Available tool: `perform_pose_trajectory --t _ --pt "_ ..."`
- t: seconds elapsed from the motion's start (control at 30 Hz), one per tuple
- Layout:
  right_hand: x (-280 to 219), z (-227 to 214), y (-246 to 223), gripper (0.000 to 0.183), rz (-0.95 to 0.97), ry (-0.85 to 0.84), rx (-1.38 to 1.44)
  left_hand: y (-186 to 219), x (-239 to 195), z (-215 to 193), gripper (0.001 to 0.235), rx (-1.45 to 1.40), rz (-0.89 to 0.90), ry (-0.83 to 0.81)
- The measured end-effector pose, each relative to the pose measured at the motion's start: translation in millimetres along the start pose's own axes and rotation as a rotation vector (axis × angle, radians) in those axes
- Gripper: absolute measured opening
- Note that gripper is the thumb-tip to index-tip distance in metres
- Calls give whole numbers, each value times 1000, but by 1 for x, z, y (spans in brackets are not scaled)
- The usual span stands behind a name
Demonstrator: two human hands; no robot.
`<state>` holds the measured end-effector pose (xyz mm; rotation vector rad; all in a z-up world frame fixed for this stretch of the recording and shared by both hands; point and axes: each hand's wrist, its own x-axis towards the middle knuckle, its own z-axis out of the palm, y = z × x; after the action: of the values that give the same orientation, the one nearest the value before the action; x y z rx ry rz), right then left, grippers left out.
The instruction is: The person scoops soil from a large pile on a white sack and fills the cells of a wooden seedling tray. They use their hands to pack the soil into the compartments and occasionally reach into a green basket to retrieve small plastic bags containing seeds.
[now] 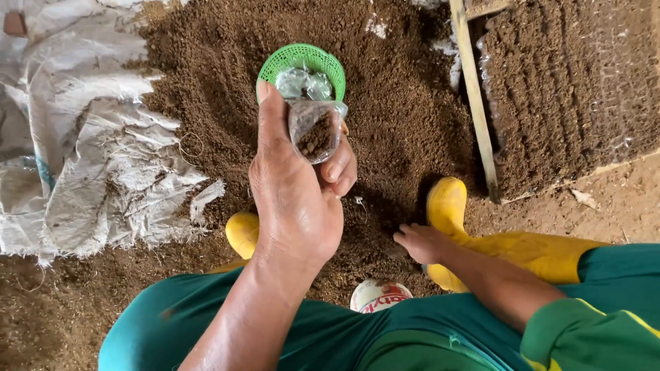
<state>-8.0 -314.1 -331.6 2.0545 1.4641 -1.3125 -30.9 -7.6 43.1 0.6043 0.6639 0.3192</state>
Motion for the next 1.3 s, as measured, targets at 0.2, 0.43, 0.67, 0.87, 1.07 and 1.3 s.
perform_pose_trajectory --t 0.2,0.43,0.67,0.87,1.07,1.3 --pt "-11 -63 2 75 344 -172 1007 -6 5 4 47 9 23 16" --pt "-91 -177 -17 33 56 -90 1654 -19 25 12 49 38 199 -214" --pt "-171 -266 -57 40 -153 333 2113 -32 43 23 47 15 99 -158" --pt "-172 -310 -50 36 -177 633 1990 -27 41 31 52 165 -80 89" --pt "-178 -343 -45 26 -366 566 2077 -32 55 17 48 115 -188 191" --pt "-182 -352 -48 29 -324 535 1908 -43 69 15 54 213 -246 257"
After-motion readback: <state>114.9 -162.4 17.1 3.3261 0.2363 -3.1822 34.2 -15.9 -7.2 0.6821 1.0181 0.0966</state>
